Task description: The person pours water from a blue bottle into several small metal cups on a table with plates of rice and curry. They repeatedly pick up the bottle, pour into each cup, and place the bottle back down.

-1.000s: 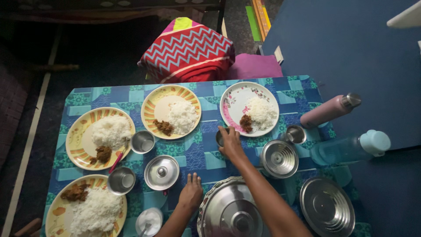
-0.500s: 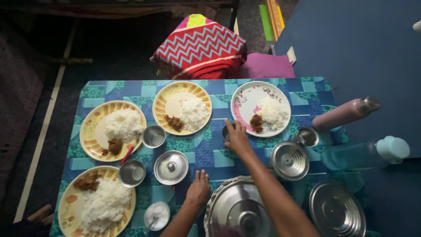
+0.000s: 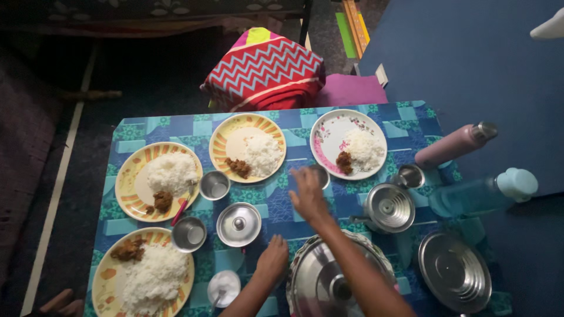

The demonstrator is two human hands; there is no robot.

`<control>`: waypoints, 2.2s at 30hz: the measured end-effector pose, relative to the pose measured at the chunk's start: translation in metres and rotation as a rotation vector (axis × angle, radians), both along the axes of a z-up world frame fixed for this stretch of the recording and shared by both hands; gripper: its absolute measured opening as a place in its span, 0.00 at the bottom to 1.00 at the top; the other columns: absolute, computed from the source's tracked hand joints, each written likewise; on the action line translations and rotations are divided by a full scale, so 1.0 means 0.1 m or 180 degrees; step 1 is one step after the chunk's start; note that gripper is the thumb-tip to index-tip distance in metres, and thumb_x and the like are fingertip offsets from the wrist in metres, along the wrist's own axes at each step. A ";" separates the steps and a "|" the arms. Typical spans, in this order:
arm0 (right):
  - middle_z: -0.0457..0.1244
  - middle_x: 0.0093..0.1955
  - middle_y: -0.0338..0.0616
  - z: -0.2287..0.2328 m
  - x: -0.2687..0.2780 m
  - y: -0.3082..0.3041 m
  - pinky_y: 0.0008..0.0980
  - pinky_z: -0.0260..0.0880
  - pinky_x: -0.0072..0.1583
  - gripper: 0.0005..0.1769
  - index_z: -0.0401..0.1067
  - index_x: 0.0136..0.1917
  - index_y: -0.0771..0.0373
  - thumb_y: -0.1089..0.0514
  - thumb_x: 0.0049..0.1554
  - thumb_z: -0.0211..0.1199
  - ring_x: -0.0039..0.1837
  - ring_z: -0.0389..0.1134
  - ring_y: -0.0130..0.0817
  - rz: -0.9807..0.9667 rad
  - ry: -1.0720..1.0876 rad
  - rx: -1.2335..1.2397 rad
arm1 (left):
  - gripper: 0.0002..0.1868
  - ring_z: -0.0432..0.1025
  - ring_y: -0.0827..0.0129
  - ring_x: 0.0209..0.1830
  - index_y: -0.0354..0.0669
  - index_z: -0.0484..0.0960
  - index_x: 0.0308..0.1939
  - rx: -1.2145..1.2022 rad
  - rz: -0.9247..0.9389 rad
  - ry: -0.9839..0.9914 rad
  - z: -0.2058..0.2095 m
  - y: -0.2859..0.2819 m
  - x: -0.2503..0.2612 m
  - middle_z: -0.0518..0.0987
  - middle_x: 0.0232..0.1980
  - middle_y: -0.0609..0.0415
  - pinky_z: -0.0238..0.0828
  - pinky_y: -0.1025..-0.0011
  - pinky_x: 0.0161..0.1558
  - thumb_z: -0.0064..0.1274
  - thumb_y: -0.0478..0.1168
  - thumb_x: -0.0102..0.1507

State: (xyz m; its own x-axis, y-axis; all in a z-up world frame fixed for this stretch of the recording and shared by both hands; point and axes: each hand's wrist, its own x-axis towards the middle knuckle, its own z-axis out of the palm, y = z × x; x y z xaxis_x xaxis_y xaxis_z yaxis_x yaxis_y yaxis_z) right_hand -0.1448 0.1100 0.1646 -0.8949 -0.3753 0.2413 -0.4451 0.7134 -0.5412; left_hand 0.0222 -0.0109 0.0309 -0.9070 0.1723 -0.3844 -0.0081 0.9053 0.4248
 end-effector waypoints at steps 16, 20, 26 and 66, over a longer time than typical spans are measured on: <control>0.70 0.51 0.59 -1.34 0.56 -0.89 0.45 0.72 0.57 0.25 0.75 0.61 0.63 0.60 0.49 0.62 0.53 0.73 0.55 -0.0063 -0.1586 -0.0630 | 0.48 0.55 0.36 0.69 0.23 0.52 0.69 0.1429 0.3117 0.0519 0.17 -1.12 0.36 0.59 0.68 0.23 0.53 0.53 0.66 0.67 0.41 0.58; 0.71 0.49 0.58 -1.34 0.57 -0.95 0.46 0.73 0.56 0.22 0.79 0.56 0.59 0.61 0.48 0.62 0.53 0.73 0.56 -0.0273 -0.1649 -0.0524 | 0.24 0.77 0.50 0.58 0.35 0.74 0.57 0.2398 0.3285 0.0572 0.34 -1.19 0.18 0.82 0.56 0.39 0.70 0.58 0.59 0.56 0.36 0.57; 0.70 0.49 0.59 -1.20 0.60 -0.77 0.49 0.71 0.56 0.22 0.79 0.53 0.59 0.59 0.43 0.71 0.55 0.71 0.60 -0.0487 -0.1566 -0.0224 | 0.22 0.78 0.51 0.57 0.40 0.77 0.55 0.2147 0.3014 0.0306 0.53 -1.12 0.05 0.83 0.54 0.42 0.71 0.59 0.56 0.57 0.34 0.57; 0.61 0.63 0.62 -0.06 1.27 -1.26 0.48 0.65 0.63 0.28 0.70 0.65 0.67 0.73 0.51 0.56 0.62 0.63 0.59 0.0367 -0.0215 -0.0217 | 0.55 0.60 0.41 0.70 0.49 0.59 0.73 -0.0783 0.1380 0.0494 1.26 -2.13 0.05 0.62 0.71 0.47 0.73 0.49 0.57 0.74 0.43 0.46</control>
State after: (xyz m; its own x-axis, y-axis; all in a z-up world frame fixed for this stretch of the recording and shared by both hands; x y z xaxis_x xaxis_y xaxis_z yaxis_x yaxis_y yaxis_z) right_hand -0.0178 -0.0164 0.1585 -0.8619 -0.4614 0.2103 -0.4829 0.6203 -0.6181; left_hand 0.0273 -0.2242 0.1572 -0.9245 -0.3103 -0.2215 -0.3582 0.9059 0.2259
